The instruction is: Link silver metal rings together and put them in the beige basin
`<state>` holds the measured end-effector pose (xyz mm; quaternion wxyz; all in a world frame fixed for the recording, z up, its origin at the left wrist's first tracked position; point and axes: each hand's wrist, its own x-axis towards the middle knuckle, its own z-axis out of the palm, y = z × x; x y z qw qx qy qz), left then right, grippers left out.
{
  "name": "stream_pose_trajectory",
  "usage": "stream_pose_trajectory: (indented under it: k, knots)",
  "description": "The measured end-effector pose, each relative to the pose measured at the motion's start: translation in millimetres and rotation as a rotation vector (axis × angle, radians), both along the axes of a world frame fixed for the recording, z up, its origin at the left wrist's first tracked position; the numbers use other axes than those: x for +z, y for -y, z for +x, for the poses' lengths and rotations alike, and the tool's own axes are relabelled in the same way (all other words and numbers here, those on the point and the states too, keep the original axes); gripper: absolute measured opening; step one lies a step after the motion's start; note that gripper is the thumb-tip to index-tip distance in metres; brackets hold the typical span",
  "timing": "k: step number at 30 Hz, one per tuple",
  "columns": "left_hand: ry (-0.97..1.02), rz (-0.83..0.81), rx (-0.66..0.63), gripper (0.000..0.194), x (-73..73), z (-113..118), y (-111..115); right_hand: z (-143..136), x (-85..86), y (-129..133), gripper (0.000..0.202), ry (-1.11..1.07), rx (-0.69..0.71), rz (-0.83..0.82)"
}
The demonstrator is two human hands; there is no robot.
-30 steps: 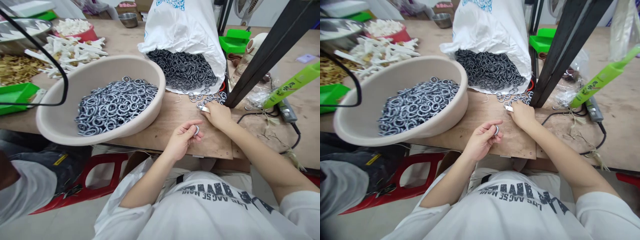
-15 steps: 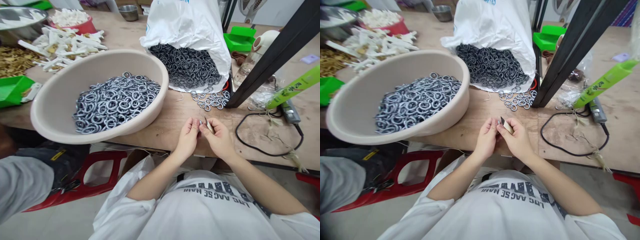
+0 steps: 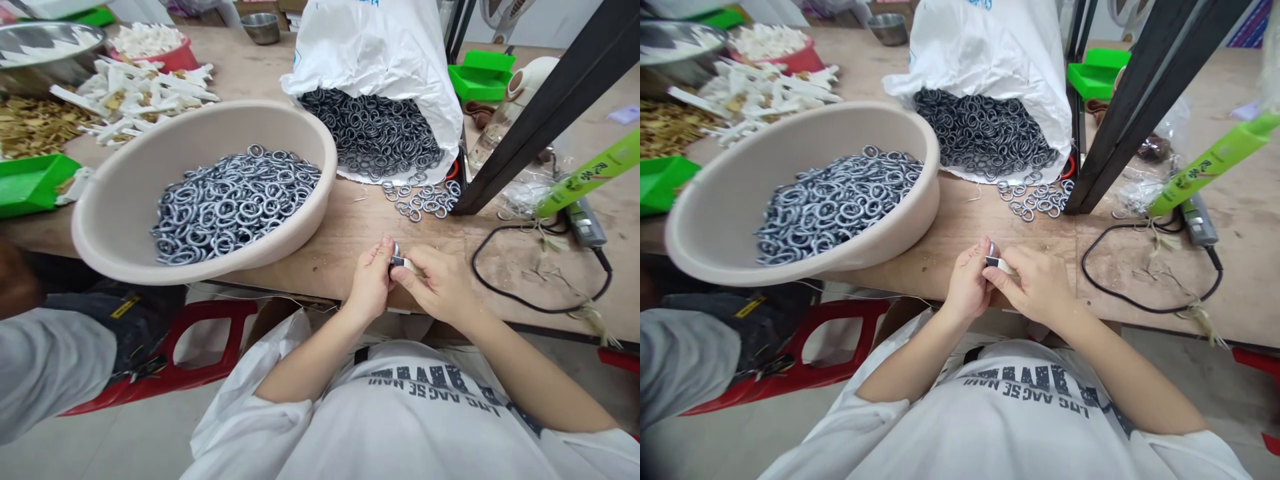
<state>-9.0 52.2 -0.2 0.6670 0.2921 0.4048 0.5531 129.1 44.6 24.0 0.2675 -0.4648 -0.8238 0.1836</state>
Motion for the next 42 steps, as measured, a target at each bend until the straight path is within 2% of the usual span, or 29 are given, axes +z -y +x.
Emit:
stream_pose_trajectory:
  k: [6, 11, 13, 16, 20, 23, 25, 29, 32, 34, 37, 39, 42]
  knots:
    - [0.003, -0.006, -0.051, 0.053, -0.6, 0.8, 3.8, 4.3, -1.2, -2.6, 0.043, -0.01, -0.003, -0.049]
    - [0.021, 0.041, -0.284, 0.047, 0.8, -5.4, 14.4, 28.7, -13.0, -46.2, 0.05, -0.15, -0.212, -0.156]
    - [0.055, 0.031, -0.286, 0.044, 1.2, -10.0, 14.6, 33.8, -16.7, -68.6, 0.047, -0.014, -0.283, -0.14]
    - [0.048, 0.026, -0.218, 0.036, 0.6, -17.7, 9.4, 28.5, -20.5, -94.1, 0.037, 0.278, -0.326, -0.048]
    - [0.007, 0.008, -0.115, 0.034, -1.1, -28.7, -0.5, 16.8, -22.5, -107.6, 0.03, 0.481, -0.357, -0.017]
    - [0.01, -0.064, -0.045, 0.037, -1.1, -35.9, -7.3, 19.7, -14.5, -100.9, 0.028, 0.387, -0.328, -0.069]
    - [-0.026, -0.066, -0.044, 0.039, -0.6, -37.4, -10.8, 24.3, -3.4, -88.7, 0.033, 0.22, -0.229, -0.148]
    - [-0.231, 0.1, -0.142, 0.042, -0.1, -28.5, -12.9, 24.7, 18.3, -58.8, 0.04, -0.13, 0.044, -0.397]
    - [-0.282, 0.183, -0.233, 0.045, -0.2, -17.4, -10.4, 16.7, 20.2, -41.3, 0.044, -0.37, 0.138, -0.543]
    - [-0.241, 0.167, -0.232, 0.046, -0.6, -11.4, -7.6, 11.3, 14.7, -32.0, 0.044, -0.463, 0.059, -0.506]
    - [-0.168, 0.132, -0.209, 0.047, -1.6, -4.8, -2.6, 7.5, 5.3, -20.9, 0.034, -0.435, -0.107, -0.253]
    - [-0.136, 0.118, -0.226, 0.047, -2.2, -1.5, 0.6, 8.1, 1.9, -17.2, 0.03, -0.397, -0.113, -0.141]
    - [-0.084, 0.054, -0.263, 0.047, -0.9, 2.2, 2.9, 12.4, 0.3, -16.9, 0.032, -0.388, -0.063, -0.19]
